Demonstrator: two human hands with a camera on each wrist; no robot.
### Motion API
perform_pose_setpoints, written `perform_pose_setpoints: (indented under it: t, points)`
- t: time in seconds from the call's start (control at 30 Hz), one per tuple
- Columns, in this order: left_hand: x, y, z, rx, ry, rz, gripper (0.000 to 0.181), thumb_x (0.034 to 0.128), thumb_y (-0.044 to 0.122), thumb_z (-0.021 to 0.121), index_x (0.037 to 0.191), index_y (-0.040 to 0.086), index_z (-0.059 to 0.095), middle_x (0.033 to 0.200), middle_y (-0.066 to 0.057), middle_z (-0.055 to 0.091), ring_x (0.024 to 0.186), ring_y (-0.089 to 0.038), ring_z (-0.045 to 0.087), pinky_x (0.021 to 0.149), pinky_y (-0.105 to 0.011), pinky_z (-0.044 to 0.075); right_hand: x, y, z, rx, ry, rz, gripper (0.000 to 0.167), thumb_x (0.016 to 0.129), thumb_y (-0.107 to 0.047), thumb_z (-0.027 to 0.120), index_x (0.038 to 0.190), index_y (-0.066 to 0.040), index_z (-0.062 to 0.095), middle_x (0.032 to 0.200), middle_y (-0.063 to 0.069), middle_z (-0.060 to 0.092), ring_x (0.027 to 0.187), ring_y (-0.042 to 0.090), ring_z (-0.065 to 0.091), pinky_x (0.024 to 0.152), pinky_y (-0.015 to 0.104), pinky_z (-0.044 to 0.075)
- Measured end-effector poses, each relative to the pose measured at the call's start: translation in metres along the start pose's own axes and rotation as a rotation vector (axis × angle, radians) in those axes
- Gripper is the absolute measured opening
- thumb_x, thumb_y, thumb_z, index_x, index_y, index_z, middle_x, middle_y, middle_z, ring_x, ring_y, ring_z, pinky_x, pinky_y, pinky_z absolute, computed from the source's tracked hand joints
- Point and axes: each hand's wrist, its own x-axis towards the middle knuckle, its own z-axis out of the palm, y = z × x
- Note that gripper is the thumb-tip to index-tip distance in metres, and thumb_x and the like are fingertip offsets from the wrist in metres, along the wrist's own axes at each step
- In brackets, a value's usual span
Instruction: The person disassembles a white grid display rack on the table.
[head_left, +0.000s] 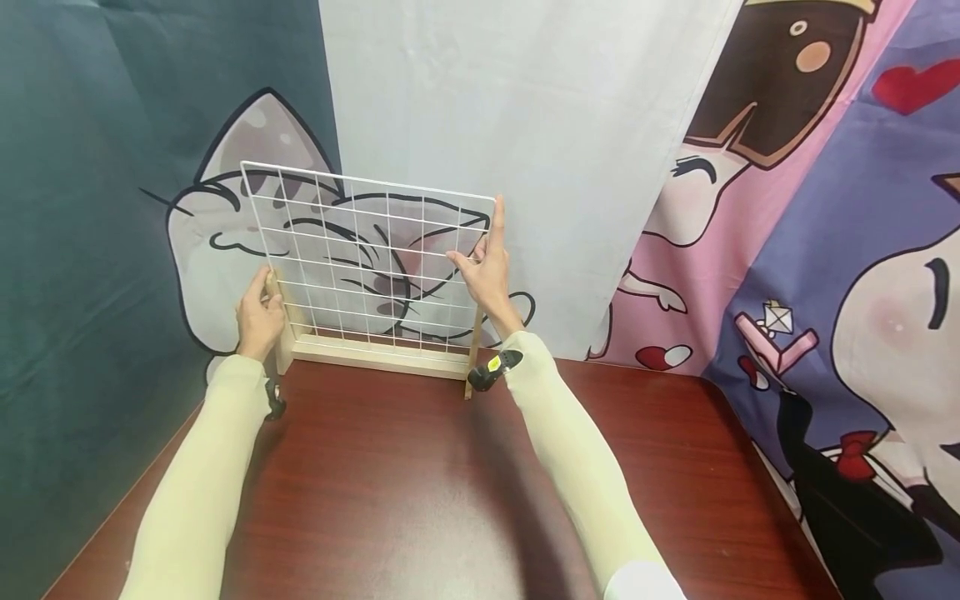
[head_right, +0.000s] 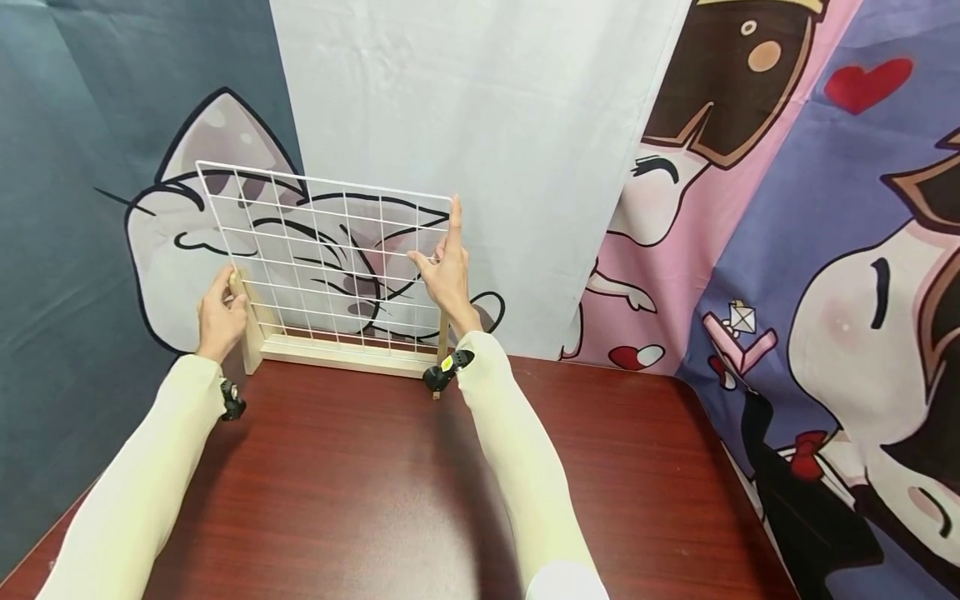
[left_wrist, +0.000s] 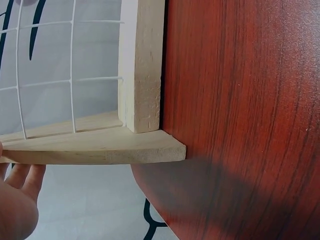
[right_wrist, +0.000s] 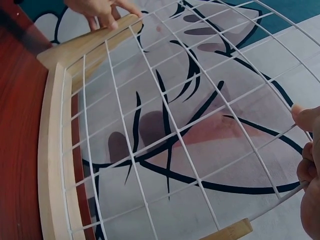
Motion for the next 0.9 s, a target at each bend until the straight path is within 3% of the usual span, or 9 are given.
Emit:
perform_pose_setpoints:
  t: [0.27,0.5,0.63,0.73,0.87,0.9]
  points:
    - [-0.0018,0.0009,0.0001,0.009,0.013,0.006,0.06,0.1011,-0.001,0.04,0.157,0.017,0.029,0.156,-0.028,0.036,0.133,-0.053,0.046,0.107,-0.058,0.04,0.0002,0.0013,0.003,0.041,0.024,0.024,0.108,0.086,-0.01,0.078,0.162,-0.027,0.003,0.068,-0.005,0.03,0.06,0.008,0.034,0.057,0.022,0.038]
    - [0.0003,-0.0012,0.0028,-0.002,0.043,0.03,0.06,0.0995,-0.002,0.042,0.155,0.018,0.035,0.152,-0.029,0.041,0.131,-0.054,0.048,0.105,-0.059,0.041,0.0028,-0.0018,0.0062,0.017,0.083,0.054,0.1,0.089,-0.025,0.076,0.161,-0.032,0.007,0.059,-0.006,0.03,0.053,0.007,0.033,0.049,0.023,0.034]
    - [0.0008,-0.001,0.0044,0.004,0.061,0.035,0.059,0.0992,-0.002,0.043,0.154,0.018,0.037,0.151,-0.029,0.042,0.129,-0.053,0.05,0.104,-0.06,0.043,0.004,-0.0039,0.0073,0.002,0.11,0.072,0.098,0.088,-0.029,0.077,0.161,-0.033,0.012,0.059,-0.001,0.029,0.05,0.006,0.029,0.047,0.022,0.032]
    - [-0.0004,-0.0008,0.0052,0.012,0.067,0.035,0.058,0.0993,-0.002,0.044,0.154,0.018,0.037,0.152,-0.027,0.043,0.129,-0.054,0.05,0.102,-0.061,0.043,0.0041,-0.0032,0.0079,0.003,0.125,0.074,0.096,0.088,-0.028,0.078,0.16,-0.031,0.015,0.068,0.005,0.046,0.046,0.003,0.027,0.046,0.021,0.033]
    - [-0.0033,-0.0014,0.0058,0.023,0.068,0.034,0.058,0.0999,0.0,0.043,0.154,0.02,0.037,0.153,-0.025,0.042,0.129,-0.054,0.049,0.101,-0.063,0.043,0.0025,-0.002,0.0087,0.009,0.132,0.071,0.093,0.088,-0.025,0.077,0.16,-0.03,0.018,0.063,0.002,0.05,0.041,0.002,0.028,0.044,0.02,0.033]
    - [-0.004,-0.0019,0.006,0.027,0.069,0.032,0.058,0.1001,0.0,0.044,0.154,0.02,0.037,0.153,-0.025,0.042,0.13,-0.054,0.049,0.101,-0.063,0.043,0.0021,-0.0016,0.0089,0.01,0.131,0.072,0.092,0.088,-0.024,0.076,0.16,-0.029,0.018,0.056,-0.001,0.044,0.04,0.001,0.028,0.043,0.02,0.033]
